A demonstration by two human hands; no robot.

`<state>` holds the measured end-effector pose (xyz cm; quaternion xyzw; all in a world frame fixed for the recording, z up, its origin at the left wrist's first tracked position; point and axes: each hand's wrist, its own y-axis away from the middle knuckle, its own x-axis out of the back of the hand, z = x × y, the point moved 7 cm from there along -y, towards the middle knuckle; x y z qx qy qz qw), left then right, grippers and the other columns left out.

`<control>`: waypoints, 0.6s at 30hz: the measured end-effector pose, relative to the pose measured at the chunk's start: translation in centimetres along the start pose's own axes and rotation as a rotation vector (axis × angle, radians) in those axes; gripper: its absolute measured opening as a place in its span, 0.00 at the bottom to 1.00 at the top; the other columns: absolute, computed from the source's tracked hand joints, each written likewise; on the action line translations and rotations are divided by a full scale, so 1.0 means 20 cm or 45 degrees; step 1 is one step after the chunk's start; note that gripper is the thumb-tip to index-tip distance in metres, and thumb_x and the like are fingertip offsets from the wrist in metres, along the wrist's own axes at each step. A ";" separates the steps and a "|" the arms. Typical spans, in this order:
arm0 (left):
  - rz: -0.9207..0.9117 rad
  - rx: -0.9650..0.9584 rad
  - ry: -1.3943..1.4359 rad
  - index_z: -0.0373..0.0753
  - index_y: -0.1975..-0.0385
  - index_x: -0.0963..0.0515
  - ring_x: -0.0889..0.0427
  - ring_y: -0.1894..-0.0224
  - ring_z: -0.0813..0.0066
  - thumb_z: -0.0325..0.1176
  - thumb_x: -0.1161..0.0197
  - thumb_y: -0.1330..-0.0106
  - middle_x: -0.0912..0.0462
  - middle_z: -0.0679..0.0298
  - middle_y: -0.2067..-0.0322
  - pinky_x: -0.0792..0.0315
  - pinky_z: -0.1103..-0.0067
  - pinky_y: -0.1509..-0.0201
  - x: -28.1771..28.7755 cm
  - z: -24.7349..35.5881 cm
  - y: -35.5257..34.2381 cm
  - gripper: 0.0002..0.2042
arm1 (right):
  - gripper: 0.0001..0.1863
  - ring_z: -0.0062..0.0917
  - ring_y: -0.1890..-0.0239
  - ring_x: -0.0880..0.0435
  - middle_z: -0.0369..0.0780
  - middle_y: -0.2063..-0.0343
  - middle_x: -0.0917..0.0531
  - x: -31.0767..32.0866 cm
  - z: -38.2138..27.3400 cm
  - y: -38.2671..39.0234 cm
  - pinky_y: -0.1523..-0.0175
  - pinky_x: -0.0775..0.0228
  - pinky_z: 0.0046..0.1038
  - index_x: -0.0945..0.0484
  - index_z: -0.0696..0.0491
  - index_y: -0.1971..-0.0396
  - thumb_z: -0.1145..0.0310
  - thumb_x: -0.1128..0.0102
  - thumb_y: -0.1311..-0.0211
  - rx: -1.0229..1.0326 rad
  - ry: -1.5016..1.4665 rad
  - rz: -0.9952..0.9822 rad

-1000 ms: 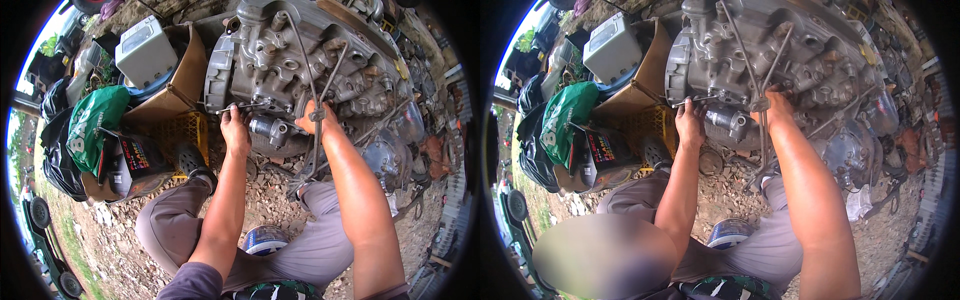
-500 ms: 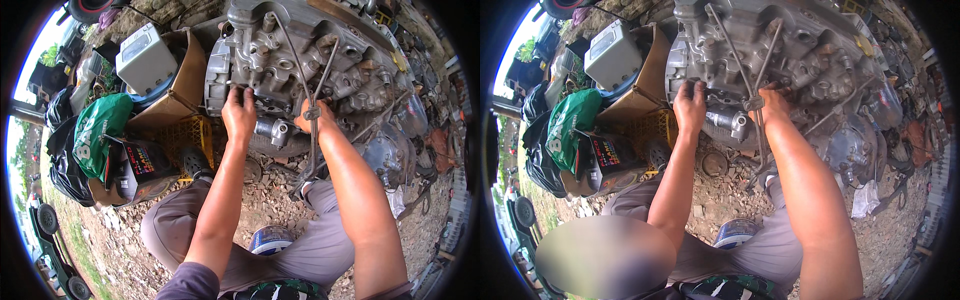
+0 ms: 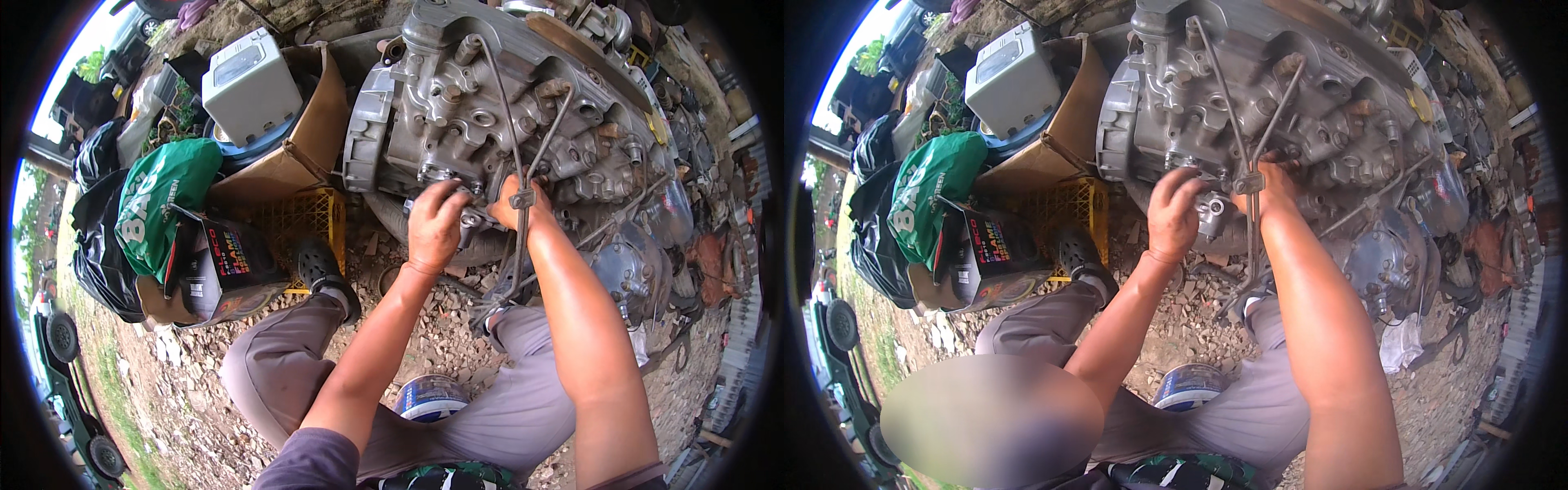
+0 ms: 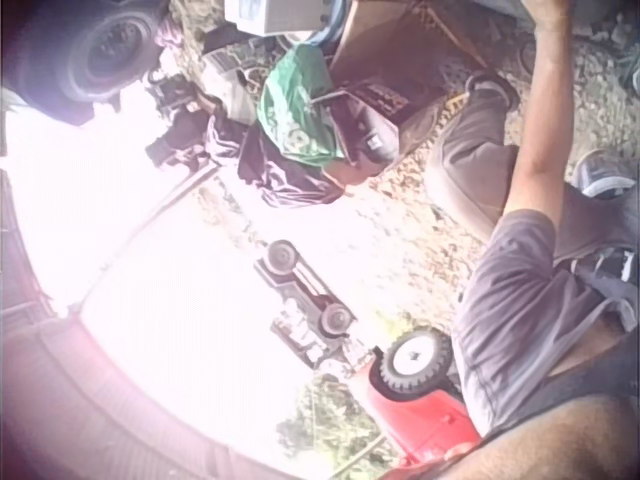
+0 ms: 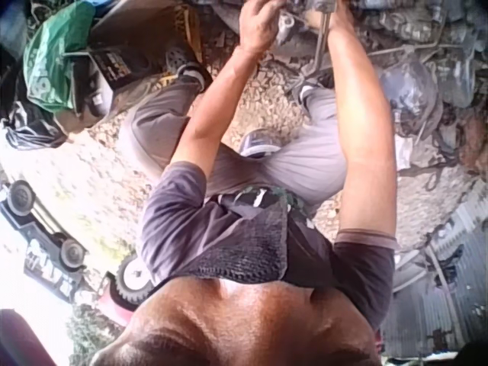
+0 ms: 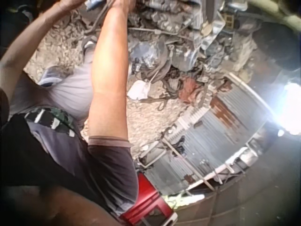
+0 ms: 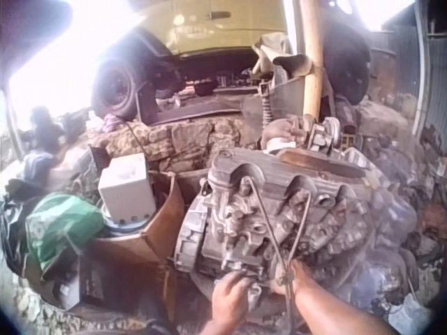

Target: The person is sitting on the ground working on a disassembled car engine. They use a wrench to tighten bolts on the starter motor attached to the engine block.

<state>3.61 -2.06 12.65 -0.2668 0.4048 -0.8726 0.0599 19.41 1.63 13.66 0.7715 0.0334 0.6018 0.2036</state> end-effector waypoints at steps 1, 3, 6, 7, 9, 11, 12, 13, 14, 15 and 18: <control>0.045 0.127 0.011 0.40 0.62 0.23 0.25 0.52 0.56 0.17 0.42 0.51 0.24 0.56 0.56 0.30 0.69 0.48 0.03 -0.05 0.01 0.16 | 0.30 0.42 0.45 0.25 0.55 0.49 0.25 0.00 0.00 0.00 0.40 0.32 0.34 0.25 0.64 0.52 0.58 0.32 0.51 0.002 0.005 -0.028; 0.261 0.324 0.067 0.39 0.60 0.25 0.25 0.56 0.65 0.20 0.43 0.40 0.25 0.59 0.58 0.30 0.74 0.51 0.11 -0.10 0.01 0.10 | 0.30 0.42 0.45 0.25 0.55 0.49 0.25 0.00 0.00 0.01 0.40 0.32 0.34 0.25 0.64 0.52 0.58 0.33 0.51 -0.009 0.011 -0.066; 0.530 0.894 0.910 0.37 0.57 0.27 0.25 0.63 0.78 0.29 0.47 0.30 0.23 0.65 0.62 0.30 0.82 0.56 0.09 -0.31 0.04 0.06 | 0.30 0.42 0.45 0.24 0.55 0.49 0.25 0.00 0.01 0.00 0.40 0.32 0.34 0.26 0.64 0.52 0.57 0.33 0.51 -0.028 0.062 -0.042; 0.561 0.976 1.022 0.37 0.56 0.28 0.25 0.63 0.77 0.30 0.48 0.30 0.23 0.65 0.61 0.30 0.81 0.56 0.08 -0.36 0.06 0.07 | 0.30 0.42 0.46 0.24 0.55 0.49 0.25 -0.02 0.02 -0.02 0.40 0.32 0.34 0.26 0.64 0.52 0.57 0.33 0.51 -0.023 0.109 -0.005; 0.636 1.176 1.316 0.37 0.54 0.32 0.24 0.63 0.76 0.32 0.51 0.28 0.24 0.63 0.61 0.28 0.79 0.56 0.05 -0.45 0.11 0.09 | 0.30 0.42 0.46 0.24 0.55 0.50 0.25 -0.01 -0.01 -0.01 0.41 0.31 0.34 0.26 0.64 0.52 0.57 0.33 0.51 0.007 0.121 -0.006; 0.651 1.278 1.430 0.37 0.55 0.32 0.24 0.63 0.75 0.33 0.50 0.29 0.24 0.63 0.61 0.28 0.79 0.58 0.04 -0.51 0.14 0.09 | 0.31 0.42 0.46 0.24 0.56 0.50 0.25 0.01 -0.02 0.02 0.41 0.31 0.35 0.26 0.64 0.52 0.57 0.33 0.51 0.029 0.055 -0.079; 0.623 1.302 1.410 0.37 0.56 0.32 0.24 0.63 0.75 0.33 0.49 0.29 0.24 0.63 0.61 0.27 0.78 0.58 0.03 -0.52 0.15 0.09 | 0.31 0.42 0.46 0.24 0.56 0.49 0.25 0.01 -0.02 0.02 0.41 0.31 0.34 0.26 0.64 0.52 0.57 0.33 0.51 0.021 0.062 -0.080; 0.589 1.306 1.393 0.36 0.56 0.32 0.24 0.63 0.75 0.34 0.49 0.29 0.24 0.63 0.61 0.27 0.78 0.58 0.02 -0.53 0.15 0.09 | 0.31 0.42 0.46 0.24 0.56 0.49 0.25 0.01 -0.02 0.01 0.41 0.31 0.34 0.26 0.64 0.52 0.57 0.33 0.51 0.014 0.069 -0.082; 0.553 1.311 1.372 0.36 0.56 0.32 0.24 0.63 0.75 0.34 0.49 0.29 0.24 0.63 0.62 0.27 0.78 0.58 0.01 -0.53 0.15 0.09 | 0.31 0.42 0.46 0.24 0.56 0.49 0.25 0.01 -0.02 0.01 0.41 0.32 0.34 0.26 0.64 0.52 0.57 0.33 0.51 0.007 0.072 -0.087; 0.517 1.316 1.350 0.36 0.56 0.32 0.24 0.63 0.75 0.34 0.48 0.29 0.25 0.63 0.62 0.26 0.78 0.58 0.00 -0.53 0.15 0.09 | 0.31 0.42 0.46 0.24 0.56 0.49 0.25 0.01 -0.02 0.01 0.41 0.32 0.34 0.26 0.64 0.52 0.57 0.33 0.51 0.005 0.072 -0.103; 0.481 1.419 1.361 0.35 0.56 0.32 0.24 0.64 0.75 0.34 0.48 0.29 0.25 0.63 0.62 0.26 0.78 0.58 -0.02 -0.53 0.16 0.09 | 0.32 0.43 0.45 0.24 0.56 0.49 0.26 0.01 -0.02 0.01 0.41 0.32 0.35 0.27 0.64 0.51 0.57 0.33 0.51 -0.002 0.072 -0.103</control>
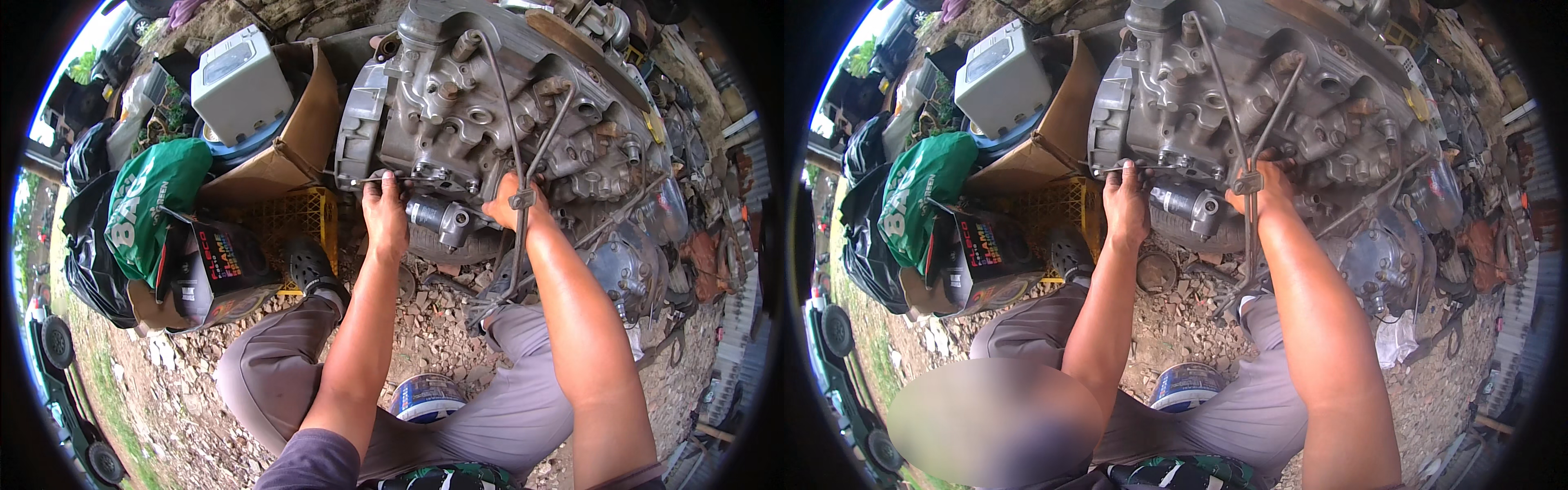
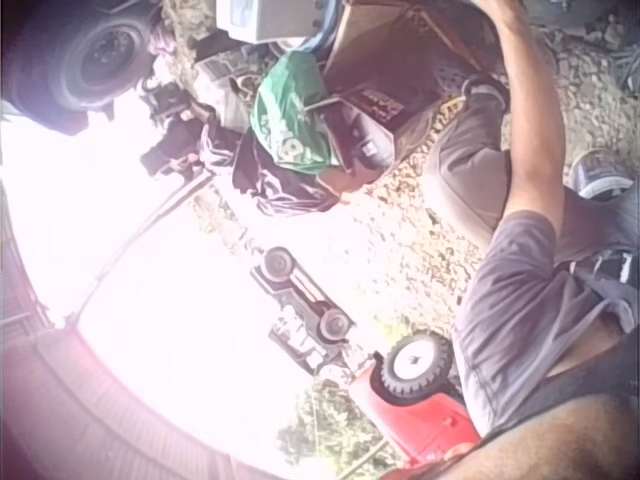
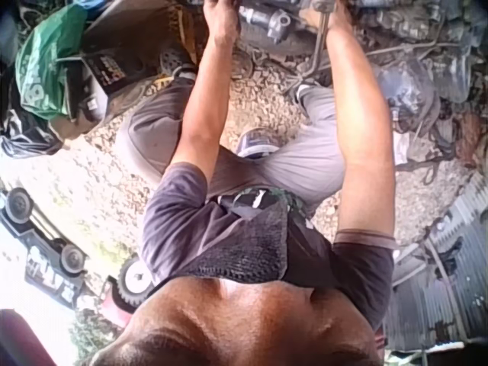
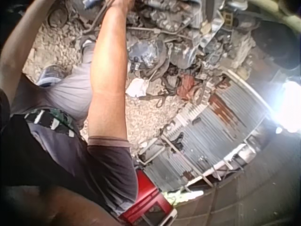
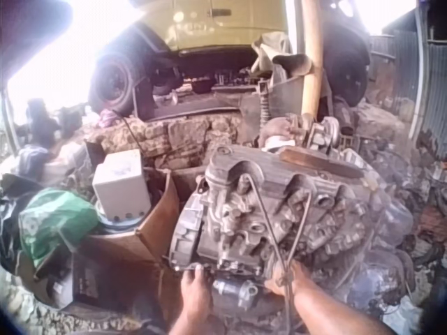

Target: The person is sitting on the ground working on a disassembled car engine. They use a wrench to tighten bolts on the starter motor attached to the engine block.

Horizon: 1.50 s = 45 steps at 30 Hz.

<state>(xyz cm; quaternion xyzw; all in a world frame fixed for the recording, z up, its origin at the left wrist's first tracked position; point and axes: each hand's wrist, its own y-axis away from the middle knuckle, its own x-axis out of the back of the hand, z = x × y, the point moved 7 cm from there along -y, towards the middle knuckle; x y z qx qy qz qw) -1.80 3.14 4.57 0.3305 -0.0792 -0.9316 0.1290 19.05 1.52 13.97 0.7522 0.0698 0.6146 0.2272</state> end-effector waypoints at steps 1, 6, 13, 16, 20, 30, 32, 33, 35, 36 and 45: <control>0.005 0.028 0.009 0.35 0.55 0.33 0.24 0.63 0.74 0.33 0.48 0.29 0.25 0.62 0.62 0.26 0.77 0.56 0.00 -0.01 -0.01 0.10 | 0.32 0.43 0.46 0.24 0.56 0.49 0.25 0.00 0.00 0.00 0.41 0.31 0.35 0.27 0.64 0.51 0.57 0.33 0.51 -0.003 -0.001 0.030; 0.111 0.149 0.038 0.34 0.55 0.33 0.24 0.65 0.76 0.34 0.47 0.29 0.25 0.63 0.64 0.26 0.80 0.60 -0.02 -0.03 -0.03 0.10 | 0.31 0.43 0.47 0.23 0.57 0.51 0.24 0.00 0.00 0.01 0.42 0.30 0.35 0.28 0.64 0.51 0.59 0.33 0.51 -0.024 -0.007 0.047; -0.151 -0.610 -0.740 0.33 0.63 0.28 0.27 0.70 0.73 0.31 0.45 0.31 0.23 0.61 0.71 0.30 0.77 0.63 -0.22 0.16 0.04 0.07 | 0.30 0.43 0.48 0.22 0.56 0.52 0.23 -0.03 0.02 -0.03 0.42 0.30 0.34 0.26 0.65 0.53 0.59 0.34 0.52 -0.043 0.036 0.100; -0.372 -1.045 -1.185 0.36 0.60 0.26 0.24 0.64 0.56 0.25 0.42 0.38 0.23 0.54 0.66 0.28 0.70 0.57 -0.35 0.19 0.21 0.07 | 0.29 0.41 0.48 0.22 0.55 0.52 0.23 -0.03 0.01 -0.04 0.44 0.28 0.35 0.26 0.64 0.52 0.58 0.35 0.50 -0.013 0.077 0.092; -0.865 -1.249 -1.479 0.41 0.62 0.23 0.25 0.57 0.59 0.23 0.40 0.50 0.23 0.60 0.61 0.29 0.69 0.51 -0.45 0.03 0.37 0.14 | 0.36 0.45 0.48 0.23 0.61 0.55 0.23 -0.07 0.04 -0.12 0.42 0.30 0.34 0.31 0.74 0.53 0.59 0.33 0.54 0.066 0.063 0.197; -0.146 -1.037 -0.795 0.36 0.61 0.27 0.22 0.59 0.57 0.18 0.43 0.41 0.22 0.56 0.61 0.29 0.71 0.53 -0.20 0.16 0.28 0.10 | 0.48 0.46 0.47 0.24 0.61 0.52 0.25 -0.06 0.04 -0.08 0.42 0.31 0.34 0.42 0.77 0.45 0.56 0.29 0.55 -0.040 -0.033 0.056; -0.320 -1.143 -0.995 0.36 0.61 0.27 0.22 0.59 0.58 0.19 0.44 0.39 0.22 0.56 0.62 0.29 0.72 0.54 -0.25 0.19 0.30 0.08 | 0.47 0.46 0.47 0.24 0.62 0.53 0.25 -0.06 0.04 -0.08 0.42 0.31 0.34 0.41 0.77 0.45 0.56 0.29 0.55 -0.023 -0.022 0.088; -0.335 -1.159 -1.008 0.36 0.61 0.27 0.21 0.59 0.58 0.19 0.44 0.39 0.22 0.56 0.62 0.29 0.73 0.54 -0.27 0.19 0.31 0.08 | 0.47 0.46 0.47 0.24 0.62 0.53 0.25 -0.05 0.04 -0.07 0.42 0.31 0.34 0.40 0.77 0.46 0.56 0.30 0.55 -0.020 -0.016 0.127; -0.362 -1.197 -1.033 0.35 0.61 0.27 0.21 0.59 0.59 0.20 0.43 0.38 0.22 0.56 0.62 0.29 0.74 0.53 -0.29 0.20 0.34 0.07 | 0.46 0.46 0.47 0.24 0.62 0.53 0.25 -0.05 0.04 -0.06 0.41 0.31 0.34 0.39 0.77 0.47 0.56 0.30 0.55 -0.014 -0.013 0.138; -0.230 -1.055 -0.899 0.35 0.59 0.28 0.21 0.58 0.66 0.21 0.45 0.36 0.21 0.57 0.63 0.29 0.75 0.52 -0.22 0.17 0.30 0.07 | 0.46 0.46 0.47 0.24 0.62 0.53 0.25 -0.06 0.03 -0.07 0.41 0.31 0.34 0.39 0.77 0.47 0.56 0.30 0.55 -0.010 -0.015 0.108; 0.112 0.059 -0.067 0.41 0.68 0.31 0.35 0.79 0.83 0.34 0.50 0.33 0.35 0.72 0.81 0.37 0.82 0.76 0.02 -0.10 0.07 0.05 | 0.45 0.45 0.47 0.24 0.61 0.53 0.25 -0.06 0.04 -0.08 0.41 0.32 0.34 0.39 0.77 0.47 0.55 0.31 0.54 -0.022 -0.009 0.086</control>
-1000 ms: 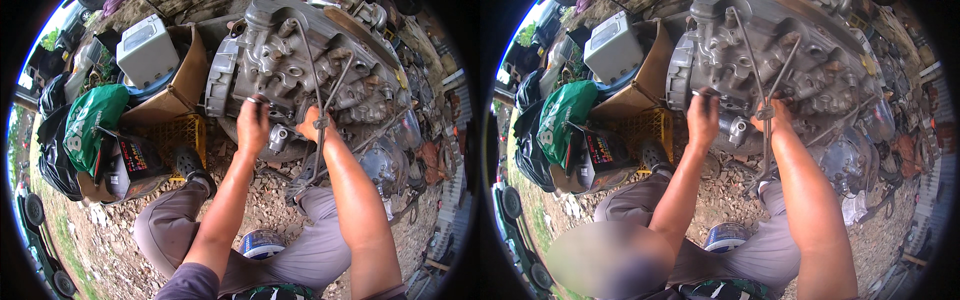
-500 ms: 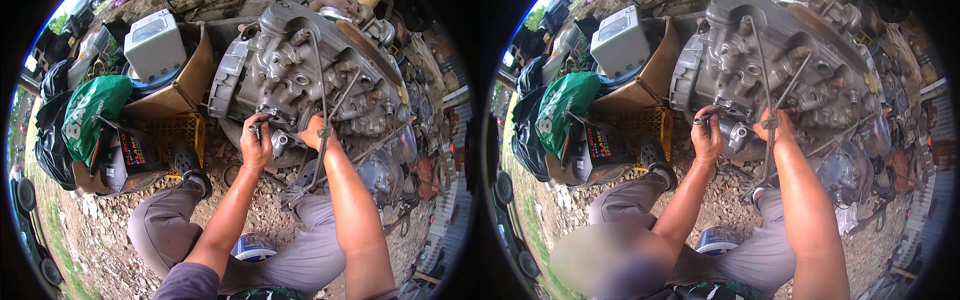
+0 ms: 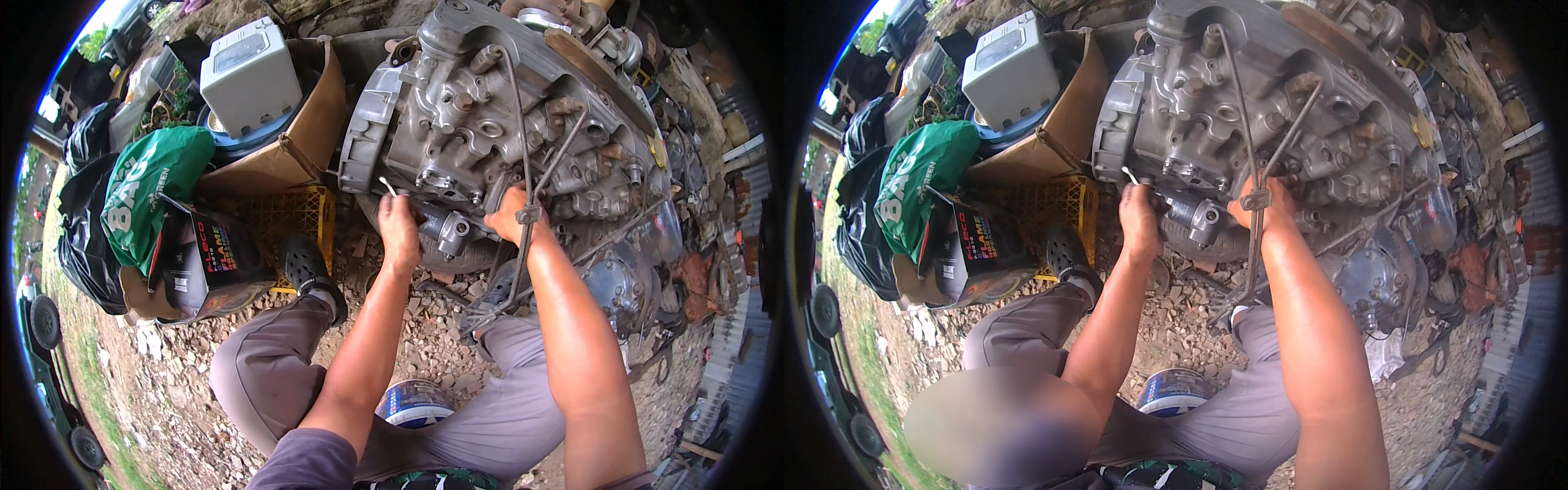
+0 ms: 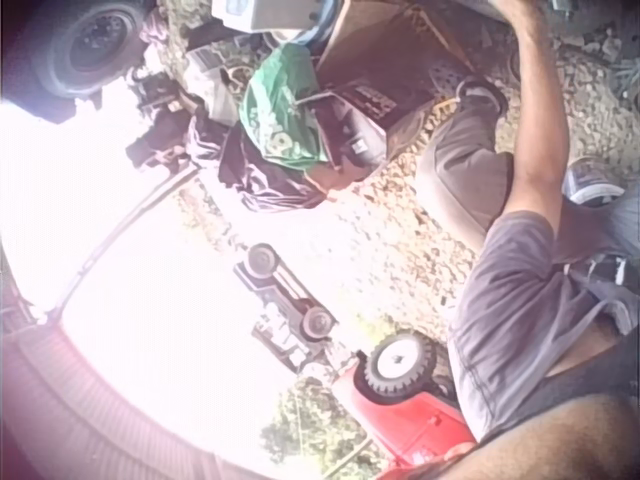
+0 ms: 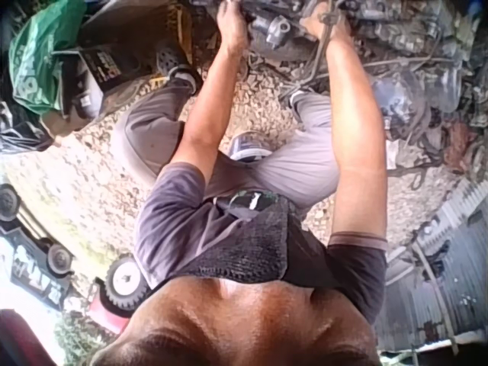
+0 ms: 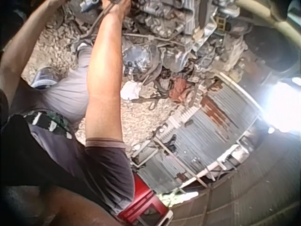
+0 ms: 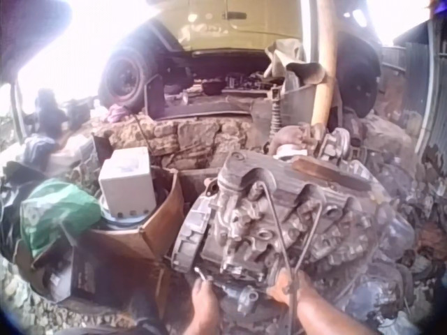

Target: The person is sitting on the ground working on a disassembled car engine. They use a wrench to tighten bolts on the starter motor attached to the engine block.

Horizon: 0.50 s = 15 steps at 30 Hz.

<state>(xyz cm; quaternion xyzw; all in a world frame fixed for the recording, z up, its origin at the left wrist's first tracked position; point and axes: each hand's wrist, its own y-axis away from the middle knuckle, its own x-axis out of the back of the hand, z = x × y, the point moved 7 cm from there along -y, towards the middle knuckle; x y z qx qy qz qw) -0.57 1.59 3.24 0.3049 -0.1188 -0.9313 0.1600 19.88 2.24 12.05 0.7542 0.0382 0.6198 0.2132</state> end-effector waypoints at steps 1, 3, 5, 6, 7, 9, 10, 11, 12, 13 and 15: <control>-0.037 0.163 -0.031 0.41 0.68 0.31 0.36 0.82 0.83 0.34 0.50 0.33 0.37 0.73 0.83 0.39 0.82 0.79 -0.03 -0.05 0.02 0.05 | 0.45 0.45 0.47 0.24 0.61 0.53 0.25 0.00 0.00 0.00 0.41 0.32 0.34 0.39 0.76 0.47 0.55 0.31 0.54 0.005 -0.005 -0.014; -0.078 0.143 -0.261 0.37 0.65 0.26 0.32 0.80 0.83 0.35 0.42 0.34 0.29 0.71 0.81 0.35 0.81 0.78 -0.05 -0.08 0.06 0.07 | 0.45 0.45 0.47 0.24 0.61 0.52 0.25 0.00 0.00 0.00 0.41 0.32 0.34 0.39 0.76 0.47 0.55 0.31 0.54 -0.006 0.004 0.022; -0.039 -0.092 -0.349 0.34 0.64 0.24 0.27 0.72 0.82 0.35 0.39 0.35 0.22 0.68 0.74 0.30 0.80 0.67 -0.09 -0.07 0.06 0.10 | 0.45 0.45 0.47 0.24 0.61 0.52 0.25 0.01 0.00 0.01 0.41 0.31 0.34 0.40 0.76 0.46 0.55 0.31 0.54 -0.016 0.007 0.033; -0.055 -0.047 -0.325 0.31 0.63 0.23 0.26 0.66 0.81 0.34 0.38 0.35 0.19 0.66 0.69 0.31 0.81 0.58 -0.09 -0.09 0.06 0.11 | 0.46 0.45 0.47 0.24 0.61 0.52 0.25 0.02 -0.01 0.01 0.41 0.31 0.33 0.40 0.76 0.46 0.55 0.31 0.54 -0.019 0.006 0.027; -0.069 -0.085 -0.326 0.31 0.63 0.23 0.26 0.67 0.81 0.34 0.38 0.35 0.19 0.66 0.68 0.31 0.81 0.59 -0.10 -0.08 0.06 0.11 | 0.46 0.45 0.47 0.23 0.61 0.52 0.25 0.02 -0.01 0.01 0.41 0.31 0.33 0.40 0.76 0.46 0.55 0.31 0.54 -0.022 0.006 0.020; -0.100 -0.167 -0.319 0.30 0.63 0.22 0.26 0.67 0.81 0.34 0.38 0.35 0.19 0.66 0.67 0.30 0.81 0.60 -0.13 -0.07 0.05 0.11 | 0.46 0.45 0.47 0.23 0.61 0.52 0.25 0.01 0.00 0.01 0.42 0.31 0.33 0.40 0.77 0.46 0.55 0.31 0.54 -0.038 0.008 -0.004; -0.071 -0.180 -0.338 0.30 0.63 0.22 0.26 0.69 0.81 0.36 0.37 0.36 0.18 0.65 0.71 0.30 0.81 0.63 -0.13 -0.06 0.04 0.13 | 0.46 0.45 0.48 0.23 0.61 0.52 0.25 0.01 0.00 0.01 0.42 0.31 0.33 0.41 0.77 0.46 0.55 0.31 0.54 -0.046 0.010 -0.016; -0.064 -0.149 -0.411 0.31 0.63 0.21 0.26 0.70 0.81 0.37 0.37 0.36 0.18 0.65 0.73 0.31 0.80 0.64 -0.12 -0.08 0.03 0.13 | 0.47 0.45 0.48 0.23 0.61 0.52 0.25 0.01 -0.01 0.02 0.42 0.30 0.34 0.41 0.77 0.46 0.55 0.30 0.55 -0.043 0.015 0.006; -0.056 -0.119 -0.485 0.31 0.64 0.21 0.26 0.71 0.81 0.38 0.37 0.36 0.19 0.65 0.74 0.31 0.80 0.65 -0.12 -0.09 0.01 0.14 | 0.47 0.45 0.48 0.23 0.61 0.52 0.25 0.01 -0.02 0.02 0.42 0.30 0.34 0.41 0.77 0.46 0.55 0.30 0.55 -0.039 0.020 0.028; -0.048 -0.088 -0.558 0.31 0.64 0.21 0.27 0.72 0.81 0.39 0.37 0.36 0.19 0.65 0.76 0.31 0.79 0.66 -0.12 -0.10 0.00 0.15 | 0.47 0.46 0.48 0.23 0.61 0.52 0.25 0.02 -0.03 0.03 0.42 0.30 0.34 0.42 0.77 0.46 0.55 0.30 0.55 -0.035 0.025 0.050; -0.032 0.157 -0.566 0.31 0.64 0.21 0.26 0.74 0.80 0.41 0.36 0.37 0.19 0.64 0.79 0.31 0.78 0.67 -0.14 -0.13 0.01 0.16 | 0.48 0.46 0.48 0.23 0.61 0.52 0.25 0.00 0.01 0.00 0.42 0.30 0.34 0.43 0.77 0.45 0.55 0.30 0.55 -0.017 0.011 0.005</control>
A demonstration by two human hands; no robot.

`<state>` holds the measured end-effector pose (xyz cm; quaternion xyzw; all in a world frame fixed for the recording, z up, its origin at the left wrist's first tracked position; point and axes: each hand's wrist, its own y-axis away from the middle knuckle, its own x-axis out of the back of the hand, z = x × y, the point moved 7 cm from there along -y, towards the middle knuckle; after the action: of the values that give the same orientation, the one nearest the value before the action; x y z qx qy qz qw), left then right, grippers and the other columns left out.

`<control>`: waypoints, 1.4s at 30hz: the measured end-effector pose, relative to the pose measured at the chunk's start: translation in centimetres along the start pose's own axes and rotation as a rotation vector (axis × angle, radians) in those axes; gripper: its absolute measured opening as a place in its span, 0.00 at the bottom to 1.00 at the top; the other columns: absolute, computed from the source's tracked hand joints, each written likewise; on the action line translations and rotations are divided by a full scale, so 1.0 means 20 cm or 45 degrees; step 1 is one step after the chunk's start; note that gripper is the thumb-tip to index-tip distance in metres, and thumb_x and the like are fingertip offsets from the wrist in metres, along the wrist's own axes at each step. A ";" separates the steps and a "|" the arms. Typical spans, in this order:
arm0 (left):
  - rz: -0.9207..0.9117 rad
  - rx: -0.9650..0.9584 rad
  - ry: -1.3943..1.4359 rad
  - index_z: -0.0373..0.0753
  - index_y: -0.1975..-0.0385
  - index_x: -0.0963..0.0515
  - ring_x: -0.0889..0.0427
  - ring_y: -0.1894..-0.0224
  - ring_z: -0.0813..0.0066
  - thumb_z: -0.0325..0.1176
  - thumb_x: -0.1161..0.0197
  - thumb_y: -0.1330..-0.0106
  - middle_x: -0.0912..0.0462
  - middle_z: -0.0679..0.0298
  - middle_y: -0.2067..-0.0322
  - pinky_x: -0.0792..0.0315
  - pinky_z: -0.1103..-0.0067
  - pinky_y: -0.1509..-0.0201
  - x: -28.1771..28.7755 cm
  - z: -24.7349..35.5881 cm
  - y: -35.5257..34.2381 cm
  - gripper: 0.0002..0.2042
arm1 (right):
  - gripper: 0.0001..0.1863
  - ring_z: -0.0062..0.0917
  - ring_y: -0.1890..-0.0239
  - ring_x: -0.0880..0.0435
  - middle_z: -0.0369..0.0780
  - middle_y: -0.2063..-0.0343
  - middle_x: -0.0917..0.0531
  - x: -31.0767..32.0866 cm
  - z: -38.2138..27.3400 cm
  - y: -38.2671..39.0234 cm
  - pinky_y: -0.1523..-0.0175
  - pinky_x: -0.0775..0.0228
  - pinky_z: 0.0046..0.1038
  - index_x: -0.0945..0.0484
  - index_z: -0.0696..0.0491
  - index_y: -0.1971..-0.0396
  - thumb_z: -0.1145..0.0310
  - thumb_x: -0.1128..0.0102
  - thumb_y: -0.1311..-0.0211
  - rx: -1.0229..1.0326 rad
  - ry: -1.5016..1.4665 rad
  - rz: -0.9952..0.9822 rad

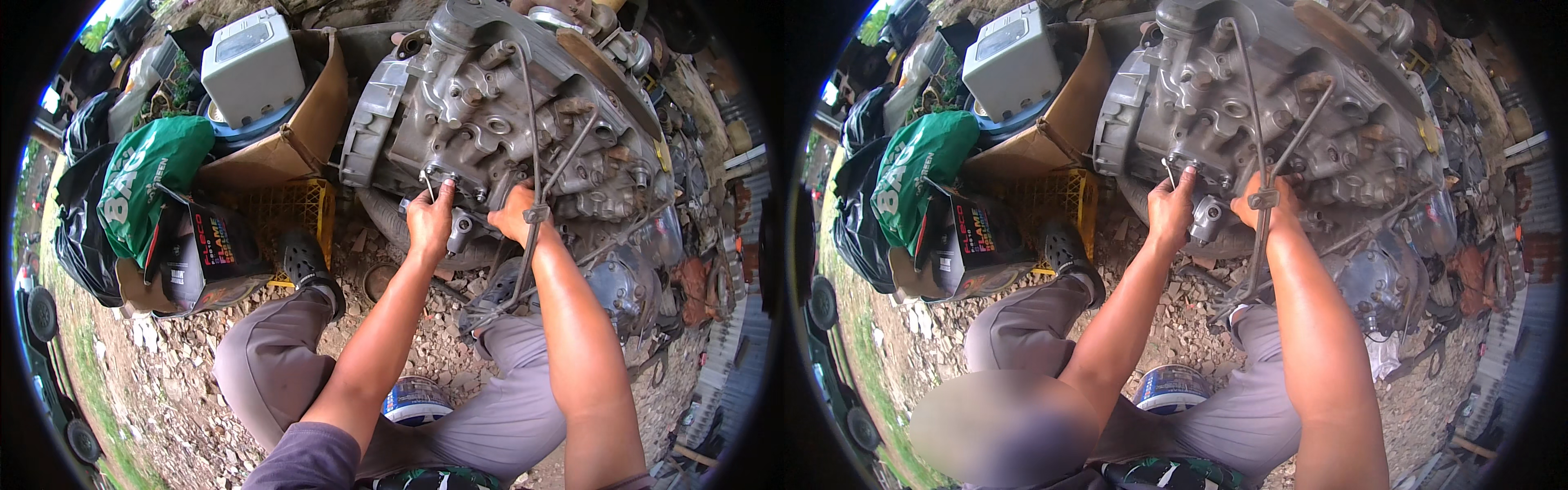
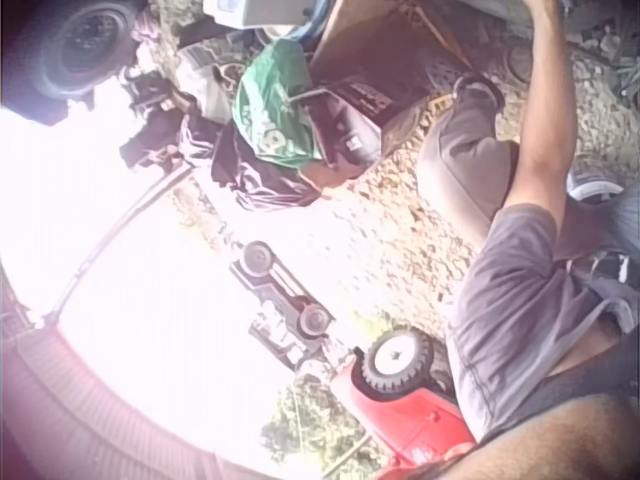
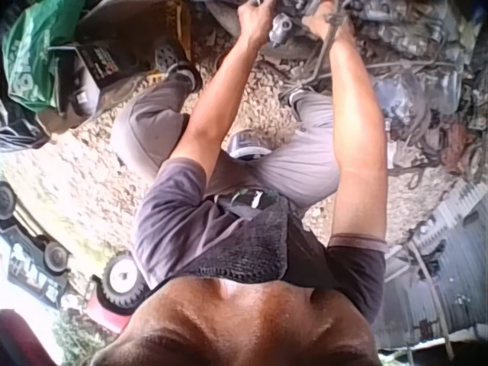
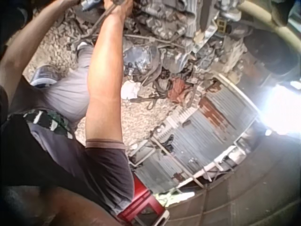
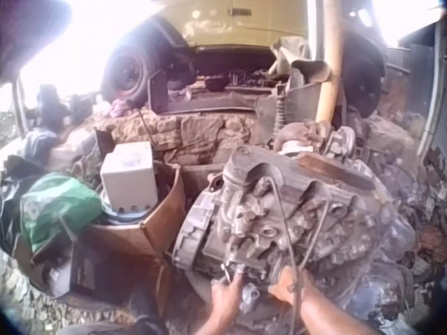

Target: The person is sitting on the ground working on a disassembled car engine. They use a wrench to tighten bolts on the starter motor attached to the engine block.

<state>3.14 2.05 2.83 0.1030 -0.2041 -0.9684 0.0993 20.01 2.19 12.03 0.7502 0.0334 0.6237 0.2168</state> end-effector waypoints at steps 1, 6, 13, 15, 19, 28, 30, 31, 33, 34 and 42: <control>-0.028 0.090 0.070 0.31 0.64 0.21 0.26 0.74 0.80 0.40 0.36 0.38 0.19 0.65 0.78 0.30 0.78 0.67 -0.02 0.00 0.02 0.15 | 0.49 0.46 0.48 0.23 0.61 0.52 0.25 -0.01 0.01 -0.01 0.43 0.30 0.34 0.44 0.77 0.44 0.55 0.29 0.55 0.008 -0.007 -0.022; 0.032 -0.265 0.115 0.29 0.67 0.23 0.22 0.74 0.74 0.35 0.34 0.40 0.17 0.59 0.75 0.29 0.76 0.67 0.01 0.06 -0.01 0.13 | 0.53 0.45 0.48 0.23 0.62 0.51 0.26 0.01 -0.03 0.01 0.42 0.30 0.34 0.49 0.78 0.42 0.54 0.29 0.56 -0.026 0.014 0.025; 0.285 -0.569 -0.294 0.31 0.66 0.23 0.18 0.71 0.61 0.38 0.34 0.41 0.17 0.52 0.72 0.28 0.71 0.64 0.04 0.14 0.07 0.14 | 0.56 0.48 0.46 0.25 0.62 0.48 0.29 -0.02 -0.01 -0.01 0.41 0.32 0.35 0.52 0.77 0.40 0.54 0.29 0.56 -0.056 0.045 0.013; 0.191 -0.435 -0.301 0.31 0.65 0.24 0.18 0.70 0.60 0.38 0.35 0.40 0.17 0.52 0.72 0.28 0.70 0.63 0.03 0.10 0.06 0.14 | 0.55 0.48 0.46 0.25 0.63 0.48 0.29 -0.01 0.00 -0.01 0.41 0.32 0.35 0.52 0.77 0.40 0.54 0.29 0.56 -0.071 0.035 0.024; 0.102 -0.415 -0.222 0.32 0.64 0.25 0.18 0.67 0.58 0.39 0.36 0.39 0.17 0.51 0.69 0.28 0.69 0.61 -0.02 0.13 0.06 0.15 | 0.55 0.48 0.47 0.25 0.63 0.49 0.28 -0.01 0.00 0.00 0.41 0.31 0.35 0.51 0.77 0.41 0.54 0.29 0.57 -0.084 0.004 0.024; 0.205 -0.482 -0.221 0.31 0.64 0.24 0.21 0.72 0.65 0.40 0.39 0.37 0.18 0.54 0.73 0.29 0.70 0.63 0.00 0.12 0.06 0.15 | 0.29 0.41 0.48 0.22 0.53 0.51 0.23 0.05 -0.05 0.06 0.43 0.29 0.34 0.25 0.62 0.53 0.58 0.32 0.51 -0.093 0.040 0.045; 0.093 -0.294 -0.096 0.31 0.64 0.23 0.22 0.73 0.69 0.41 0.39 0.37 0.18 0.55 0.75 0.29 0.71 0.64 -0.01 0.06 0.00 0.15 | 0.32 0.41 0.47 0.23 0.54 0.50 0.24 0.05 -0.05 0.06 0.43 0.29 0.34 0.27 0.64 0.50 0.58 0.32 0.52 -0.092 0.036 0.014; 0.089 -0.214 -0.010 0.31 0.65 0.22 0.23 0.72 0.74 0.40 0.39 0.37 0.19 0.57 0.77 0.29 0.74 0.64 -0.01 0.03 -0.01 0.15 | 0.33 0.41 0.47 0.23 0.54 0.50 0.24 0.04 -0.06 0.05 0.43 0.30 0.34 0.29 0.65 0.49 0.58 0.32 0.52 -0.091 0.034 -0.001; 0.052 -0.277 0.062 0.30 0.65 0.22 0.21 0.71 0.72 0.40 0.39 0.37 0.19 0.56 0.76 0.29 0.74 0.63 -0.01 0.03 -0.04 0.15 | 0.38 0.41 0.44 0.25 0.56 0.47 0.27 0.03 -0.05 0.04 0.41 0.31 0.34 0.34 0.67 0.46 0.58 0.31 0.52 -0.093 0.037 0.010; 0.035 -0.309 0.097 0.30 0.65 0.22 0.21 0.71 0.71 0.40 0.39 0.37 0.18 0.56 0.75 0.28 0.74 0.63 -0.01 0.03 -0.05 0.16 | 0.41 0.41 0.43 0.26 0.57 0.46 0.29 0.02 -0.05 0.03 0.40 0.32 0.34 0.36 0.69 0.44 0.57 0.31 0.52 -0.093 0.038 0.015; 0.171 -0.387 -0.193 0.29 0.64 0.23 0.20 0.70 0.65 0.42 0.41 0.36 0.17 0.54 0.71 0.28 0.73 0.63 0.02 0.08 0.02 0.18 | 0.49 0.47 0.43 0.28 0.62 0.48 0.30 -0.02 0.00 -0.02 0.39 0.34 0.35 0.43 0.75 0.43 0.56 0.29 0.57 -0.081 0.120 0.142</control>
<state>2.45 2.21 4.47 -0.0003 -0.0685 -0.9843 0.1625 20.08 2.43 11.38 0.7134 -0.0182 0.6703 0.2035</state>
